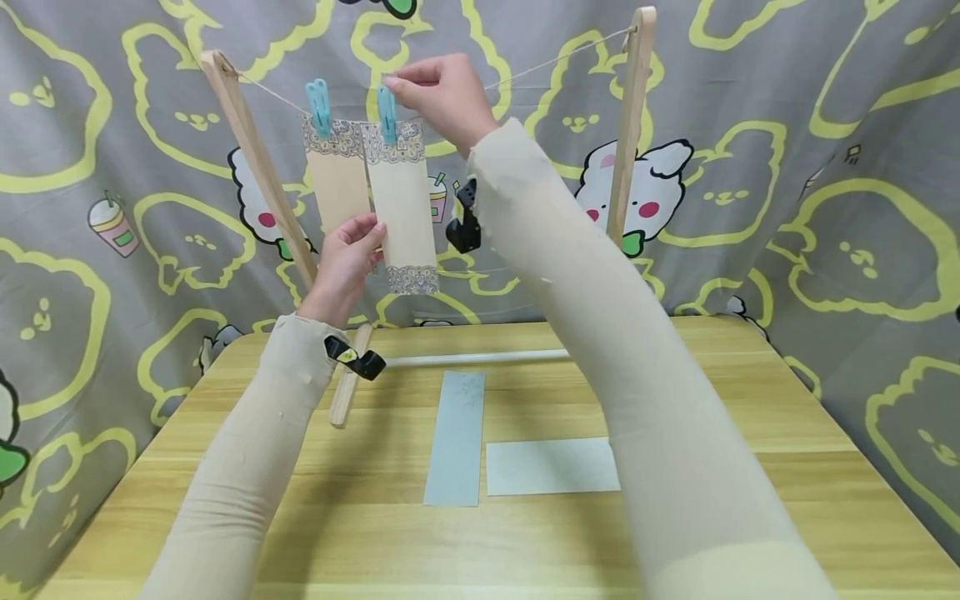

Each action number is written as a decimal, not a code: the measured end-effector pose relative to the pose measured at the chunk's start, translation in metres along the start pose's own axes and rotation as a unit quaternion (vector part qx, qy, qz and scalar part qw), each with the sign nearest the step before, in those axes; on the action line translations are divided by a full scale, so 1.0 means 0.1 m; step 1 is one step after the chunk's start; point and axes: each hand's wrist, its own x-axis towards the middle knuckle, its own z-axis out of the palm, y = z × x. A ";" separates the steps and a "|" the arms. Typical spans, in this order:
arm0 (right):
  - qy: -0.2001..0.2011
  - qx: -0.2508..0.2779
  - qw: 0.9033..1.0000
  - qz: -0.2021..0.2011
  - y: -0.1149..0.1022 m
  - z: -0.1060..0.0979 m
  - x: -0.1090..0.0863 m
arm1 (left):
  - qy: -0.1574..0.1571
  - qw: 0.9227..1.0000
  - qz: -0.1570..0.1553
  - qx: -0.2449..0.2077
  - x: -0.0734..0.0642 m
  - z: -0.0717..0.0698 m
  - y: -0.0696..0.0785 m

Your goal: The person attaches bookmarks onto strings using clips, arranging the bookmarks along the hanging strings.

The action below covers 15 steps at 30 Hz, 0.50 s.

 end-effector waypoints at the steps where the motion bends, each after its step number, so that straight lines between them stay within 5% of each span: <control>1: -0.002 0.016 1.000 0.000 0.03 -0.03 -0.02 | -0.001 1.000 0.001 0.001 0.00 0.00 0.00; 8: 0.000 0.099 0.995 0.018 0.22 -0.27 -0.22 | 0.001 1.000 0.013 -0.006 -0.03 -0.07 -0.06; 15: -0.014 0.104 0.994 0.021 0.46 -0.53 -0.59 | -0.033 0.998 0.050 0.019 -0.11 -0.18 -0.19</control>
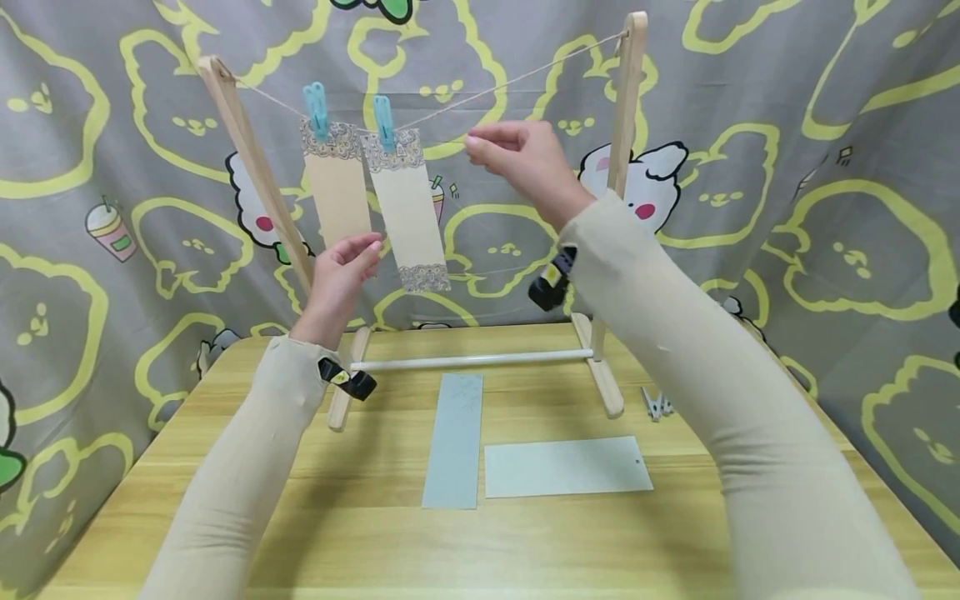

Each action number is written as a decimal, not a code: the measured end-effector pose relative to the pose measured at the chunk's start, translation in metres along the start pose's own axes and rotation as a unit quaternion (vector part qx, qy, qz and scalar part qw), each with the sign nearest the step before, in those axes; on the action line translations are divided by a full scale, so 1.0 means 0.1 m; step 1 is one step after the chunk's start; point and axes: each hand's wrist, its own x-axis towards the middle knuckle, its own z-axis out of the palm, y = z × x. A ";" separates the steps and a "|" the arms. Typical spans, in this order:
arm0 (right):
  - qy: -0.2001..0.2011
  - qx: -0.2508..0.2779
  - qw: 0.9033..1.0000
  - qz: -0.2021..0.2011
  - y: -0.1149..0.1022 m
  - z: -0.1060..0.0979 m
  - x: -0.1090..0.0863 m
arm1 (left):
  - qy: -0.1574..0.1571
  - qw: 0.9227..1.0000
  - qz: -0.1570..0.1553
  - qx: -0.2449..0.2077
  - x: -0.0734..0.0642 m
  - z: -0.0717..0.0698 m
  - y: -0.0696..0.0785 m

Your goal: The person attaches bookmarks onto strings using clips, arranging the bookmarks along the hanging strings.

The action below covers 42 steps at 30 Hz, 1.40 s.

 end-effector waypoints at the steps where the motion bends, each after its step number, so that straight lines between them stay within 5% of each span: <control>1: 0.000 0.003 1.000 0.002 0.03 -0.05 -0.06 | -0.004 1.000 0.000 0.008 -0.03 -0.01 -0.02; 9: -0.005 -0.064 0.998 0.008 0.32 -0.40 -0.48 | -0.033 0.997 -0.026 0.066 -0.34 -0.10 -0.21; 17: -0.005 -0.151 0.988 0.030 0.57 -0.61 -0.88 | -0.037 0.995 -0.053 0.078 -0.66 -0.15 -0.44; 26: 0.015 -0.186 0.980 0.071 0.91 -0.85 -1.35 | -0.048 0.992 -0.080 0.086 -1.06 -0.09 -0.72; 33: 0.030 -0.196 0.975 0.097 1.15 -1.03 -1.61 | -0.053 0.988 -0.100 0.107 -1.22 -0.07 -0.92; 42: 0.024 -0.220 0.970 0.102 1.45 -1.18 -1.91 | -0.101 0.976 -0.138 0.134 -1.37 0.03 -1.09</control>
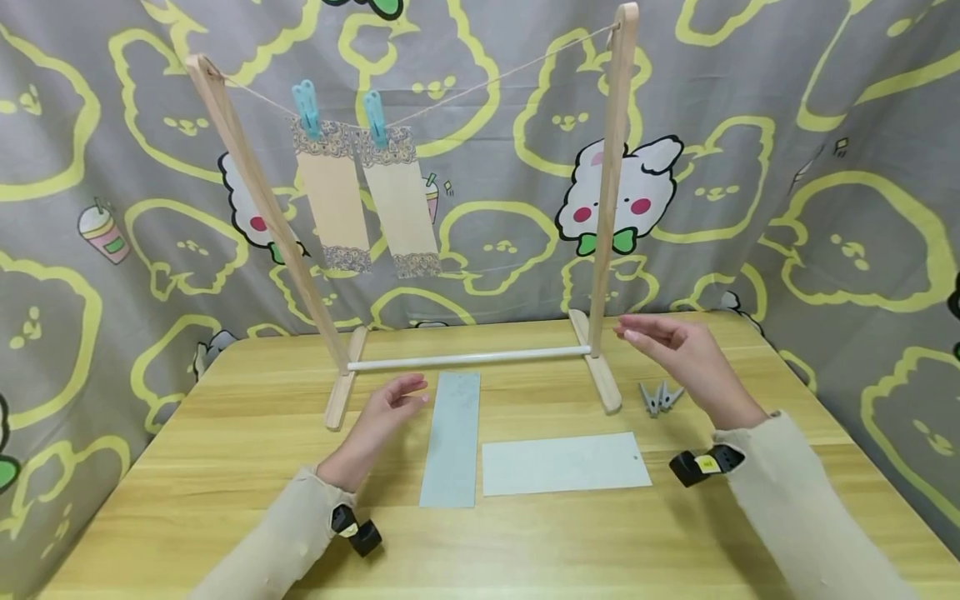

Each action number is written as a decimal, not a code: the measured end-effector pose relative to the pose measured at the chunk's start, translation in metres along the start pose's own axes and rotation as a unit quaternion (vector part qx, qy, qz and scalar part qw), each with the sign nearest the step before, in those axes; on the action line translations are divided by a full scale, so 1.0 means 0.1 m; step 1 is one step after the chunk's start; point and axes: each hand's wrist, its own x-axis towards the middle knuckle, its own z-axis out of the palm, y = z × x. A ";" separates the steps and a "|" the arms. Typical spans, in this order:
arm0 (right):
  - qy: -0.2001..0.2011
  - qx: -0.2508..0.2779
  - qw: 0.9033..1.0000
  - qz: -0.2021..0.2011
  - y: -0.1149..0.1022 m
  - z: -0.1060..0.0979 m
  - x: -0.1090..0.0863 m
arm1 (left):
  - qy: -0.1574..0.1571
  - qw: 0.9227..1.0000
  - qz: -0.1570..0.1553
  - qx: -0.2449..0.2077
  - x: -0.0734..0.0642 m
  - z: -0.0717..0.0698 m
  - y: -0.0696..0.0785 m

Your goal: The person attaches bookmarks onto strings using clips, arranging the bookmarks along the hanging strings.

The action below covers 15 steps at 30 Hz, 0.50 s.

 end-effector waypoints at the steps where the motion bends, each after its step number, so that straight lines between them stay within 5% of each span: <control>1: -0.006 -0.002 1.000 -0.004 0.05 -0.01 -0.02 | -0.007 1.000 -0.001 0.005 -0.01 0.01 -0.01; 10: -0.044 -0.024 0.999 0.000 0.47 -0.08 -0.12 | -0.041 0.998 -0.043 0.014 -0.11 0.06 -0.09; 15: -0.028 -0.002 1.000 0.011 0.73 -0.16 -0.15 | -0.047 0.997 -0.052 0.022 -0.15 0.08 -0.15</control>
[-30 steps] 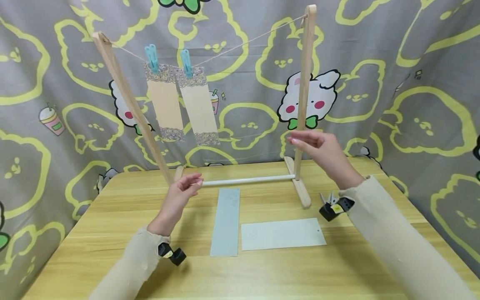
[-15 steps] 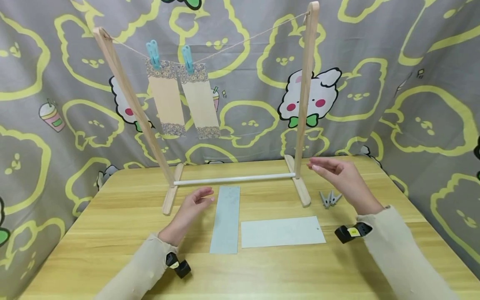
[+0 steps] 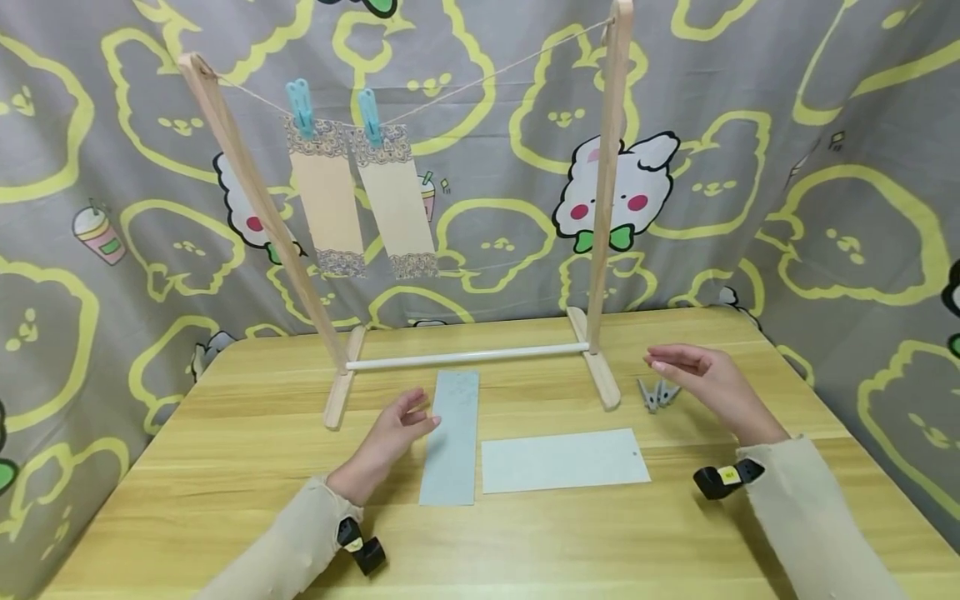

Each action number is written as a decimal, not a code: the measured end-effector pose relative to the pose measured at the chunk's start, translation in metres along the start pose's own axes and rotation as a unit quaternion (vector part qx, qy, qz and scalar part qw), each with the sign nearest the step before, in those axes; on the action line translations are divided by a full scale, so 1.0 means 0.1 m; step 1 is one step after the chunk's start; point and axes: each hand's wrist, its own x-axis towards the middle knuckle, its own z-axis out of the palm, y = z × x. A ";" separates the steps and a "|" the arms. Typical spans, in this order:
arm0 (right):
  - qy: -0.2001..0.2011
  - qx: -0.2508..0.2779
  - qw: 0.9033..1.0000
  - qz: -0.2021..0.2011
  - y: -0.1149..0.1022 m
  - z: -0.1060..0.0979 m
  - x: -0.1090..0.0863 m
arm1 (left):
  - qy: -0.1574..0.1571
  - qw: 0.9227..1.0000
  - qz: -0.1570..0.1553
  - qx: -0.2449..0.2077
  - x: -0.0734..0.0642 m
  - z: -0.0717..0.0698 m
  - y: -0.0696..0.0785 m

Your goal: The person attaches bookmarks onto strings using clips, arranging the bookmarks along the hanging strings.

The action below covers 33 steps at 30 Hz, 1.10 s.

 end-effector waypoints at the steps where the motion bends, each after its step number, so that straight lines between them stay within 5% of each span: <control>1: 0.004 0.002 1.000 0.008 0.05 -0.02 0.00 | 0.001 1.000 -0.001 0.001 0.00 0.01 -0.01; 10: 0.011 0.005 0.991 0.134 0.39 -0.18 -0.06 | 0.012 1.000 0.001 -0.012 0.01 0.06 -0.06; 21: -0.006 0.082 0.981 0.173 0.55 -0.16 -0.04 | 0.041 0.999 0.010 -0.008 0.05 0.18 -0.09; 28: -0.013 -0.061 0.977 0.205 0.49 -0.11 0.08 | 0.040 0.999 -0.002 0.011 0.06 0.21 -0.09; 33: -0.010 -0.111 0.972 0.208 0.43 -0.08 0.16 | 0.040 0.998 -0.010 0.052 0.07 0.25 -0.08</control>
